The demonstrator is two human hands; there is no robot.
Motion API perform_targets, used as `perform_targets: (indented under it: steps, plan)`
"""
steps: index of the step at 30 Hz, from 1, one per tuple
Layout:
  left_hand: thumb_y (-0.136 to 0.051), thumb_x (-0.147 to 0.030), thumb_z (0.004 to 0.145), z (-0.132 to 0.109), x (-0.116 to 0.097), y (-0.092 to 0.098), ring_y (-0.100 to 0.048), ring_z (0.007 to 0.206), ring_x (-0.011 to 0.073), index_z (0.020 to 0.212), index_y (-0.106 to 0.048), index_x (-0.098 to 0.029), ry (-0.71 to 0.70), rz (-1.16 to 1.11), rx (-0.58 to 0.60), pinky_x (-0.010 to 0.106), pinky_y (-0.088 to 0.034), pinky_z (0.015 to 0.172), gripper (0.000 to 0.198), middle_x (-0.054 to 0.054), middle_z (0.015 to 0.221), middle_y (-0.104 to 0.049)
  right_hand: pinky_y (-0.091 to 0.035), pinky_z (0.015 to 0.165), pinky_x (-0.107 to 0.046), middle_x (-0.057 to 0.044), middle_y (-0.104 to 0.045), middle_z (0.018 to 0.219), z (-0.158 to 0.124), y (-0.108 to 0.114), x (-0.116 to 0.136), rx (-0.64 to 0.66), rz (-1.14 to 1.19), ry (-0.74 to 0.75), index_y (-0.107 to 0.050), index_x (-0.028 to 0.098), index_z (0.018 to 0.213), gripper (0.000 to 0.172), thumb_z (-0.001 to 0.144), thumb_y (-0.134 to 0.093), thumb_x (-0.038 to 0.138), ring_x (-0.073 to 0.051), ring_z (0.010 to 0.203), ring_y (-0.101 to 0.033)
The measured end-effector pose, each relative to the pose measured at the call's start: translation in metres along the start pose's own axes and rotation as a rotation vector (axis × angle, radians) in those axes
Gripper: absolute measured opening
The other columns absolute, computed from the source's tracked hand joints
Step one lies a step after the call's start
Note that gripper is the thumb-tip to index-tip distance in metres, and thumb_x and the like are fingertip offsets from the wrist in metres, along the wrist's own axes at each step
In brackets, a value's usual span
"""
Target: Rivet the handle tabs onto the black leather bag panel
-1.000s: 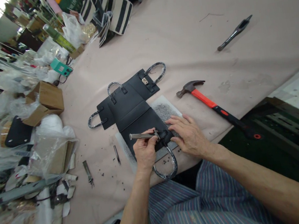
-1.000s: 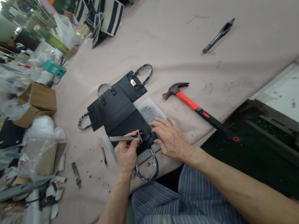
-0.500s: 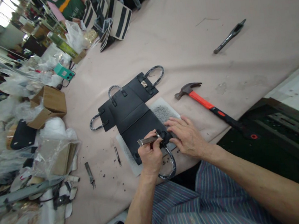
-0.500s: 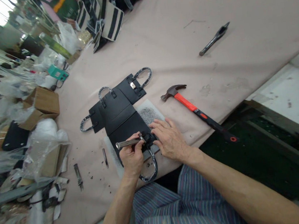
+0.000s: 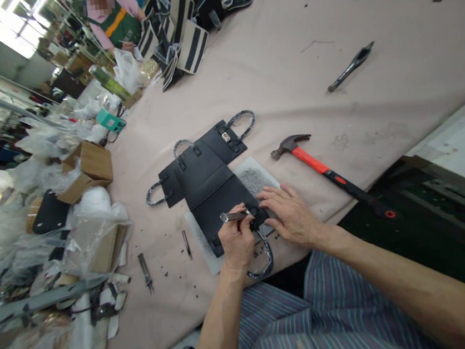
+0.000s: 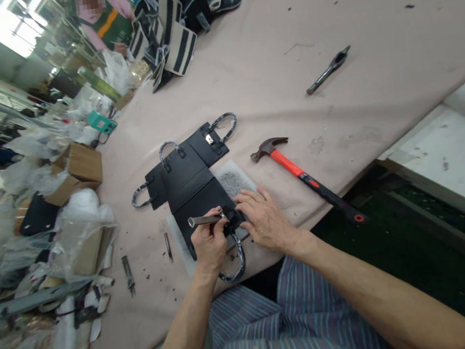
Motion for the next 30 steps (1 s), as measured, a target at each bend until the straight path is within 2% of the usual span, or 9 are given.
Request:
perform_targets:
  steps: [4, 7, 11, 15, 18, 21, 24, 28, 30]
  plan:
    - [-0.064, -0.015, 0.089, 0.002, -0.002, -0.002, -0.075, 0.105, 0.0221, 0.1, -0.069, -0.02, 0.028, -0.025, 0.038, 0.039, -0.061, 0.098, 0.013, 0.008, 0.108, -0.079, -0.042, 0.112, -0.054, -0.014, -0.061, 0.138, -0.004, 0.036, -0.008, -0.123, 0.026, 0.019, -0.058, 0.019, 0.12, 0.028, 0.093, -0.057, 0.02, -0.031, 0.131, -0.054]
    - [-0.063, -0.014, 0.088, 0.002, -0.003, -0.005, -0.074, 0.108, 0.0222, 0.101, -0.069, -0.02, 0.051, -0.047, 0.079, 0.039, -0.06, 0.099, 0.016, 0.008, 0.11, -0.078, -0.046, 0.107, -0.056, -0.018, -0.062, 0.131, -0.014, 0.073, -0.035, -0.225, -0.174, -0.107, -0.059, 0.016, 0.122, 0.032, 0.091, -0.057, 0.024, -0.036, 0.124, -0.057]
    - [-0.062, -0.01, 0.087, 0.002, -0.001, -0.008, -0.074, 0.108, 0.0217, 0.105, -0.069, -0.021, 0.094, -0.082, 0.095, 0.038, -0.059, 0.099, 0.023, 0.007, 0.112, -0.078, -0.05, 0.09, -0.055, -0.022, -0.063, 0.111, -0.029, 0.095, -0.083, -0.033, -0.373, -0.434, -0.061, 0.012, 0.112, 0.033, 0.084, -0.062, 0.031, -0.041, 0.106, -0.06]
    - [-0.064, -0.009, 0.085, 0.002, 0.003, -0.01, -0.075, 0.101, 0.0212, 0.105, -0.07, -0.021, 0.137, -0.134, 0.094, 0.035, -0.059, 0.093, 0.024, 0.006, 0.109, -0.078, -0.049, 0.068, -0.038, -0.007, -0.057, 0.078, -0.039, 0.089, -0.108, 0.101, 0.207, -0.92, -0.056, 0.02, 0.086, 0.014, 0.076, -0.065, 0.026, -0.027, 0.079, -0.059]
    - [-0.064, -0.01, 0.085, 0.002, 0.004, -0.009, -0.074, 0.092, 0.0192, 0.102, -0.071, -0.021, 0.15, -0.144, 0.109, 0.03, -0.058, 0.087, 0.022, 0.004, 0.101, -0.078, -0.045, 0.054, -0.029, -0.002, -0.053, 0.068, -0.033, 0.078, -0.093, 0.19, 0.537, -1.057, -0.052, 0.02, 0.08, 0.01, 0.076, -0.06, 0.025, -0.018, 0.061, -0.053]
    - [-0.065, -0.01, 0.084, 0.003, 0.004, -0.008, -0.072, 0.083, 0.0174, 0.098, -0.071, -0.021, 0.151, -0.15, 0.12, 0.027, -0.056, 0.081, 0.018, 0.002, 0.092, -0.076, -0.035, 0.044, -0.024, 0.003, -0.044, 0.063, -0.02, 0.081, -0.067, 0.219, 0.627, -1.057, -0.05, 0.021, 0.08, 0.012, 0.083, -0.051, 0.032, -0.011, 0.047, -0.039]
    - [-0.064, -0.01, 0.084, 0.003, 0.004, -0.008, -0.071, 0.081, 0.0173, 0.095, -0.07, -0.021, 0.151, -0.154, 0.127, 0.027, -0.055, 0.079, 0.017, 0.002, 0.088, -0.075, -0.026, 0.038, -0.023, 0.006, -0.039, 0.06, -0.005, 0.106, -0.032, 0.134, 0.608, -0.977, -0.05, 0.023, 0.085, 0.03, 0.093, -0.043, 0.052, -0.011, 0.042, -0.031]
    - [-0.064, -0.011, 0.084, 0.004, 0.002, -0.007, -0.072, 0.083, 0.0182, 0.095, -0.07, -0.022, 0.148, -0.138, 0.126, 0.027, -0.054, 0.08, 0.017, 0.002, 0.09, -0.076, -0.032, 0.044, -0.029, 0.002, -0.046, 0.058, 0.019, 0.163, 0.033, -0.086, 0.191, -0.417, -0.053, 0.026, 0.083, 0.042, 0.096, -0.045, 0.065, -0.016, 0.047, -0.043]
    - [-0.064, -0.011, 0.084, 0.004, 0.0, -0.006, -0.072, 0.083, 0.0186, 0.094, -0.07, -0.022, 0.138, -0.116, 0.126, 0.027, -0.054, 0.08, 0.016, 0.002, 0.088, -0.075, -0.031, 0.047, -0.032, 0.001, -0.047, 0.055, 0.022, 0.173, 0.059, -0.1, -0.041, -0.149, -0.05, 0.027, 0.078, 0.042, 0.099, -0.043, 0.063, -0.017, 0.046, -0.044]
Point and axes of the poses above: each hand's wrist, its own z-axis towards the middle knuckle, its own y-axis out of the back of the hand, x = y × z, the point moved 5 cm from there along z, towards the middle knuckle
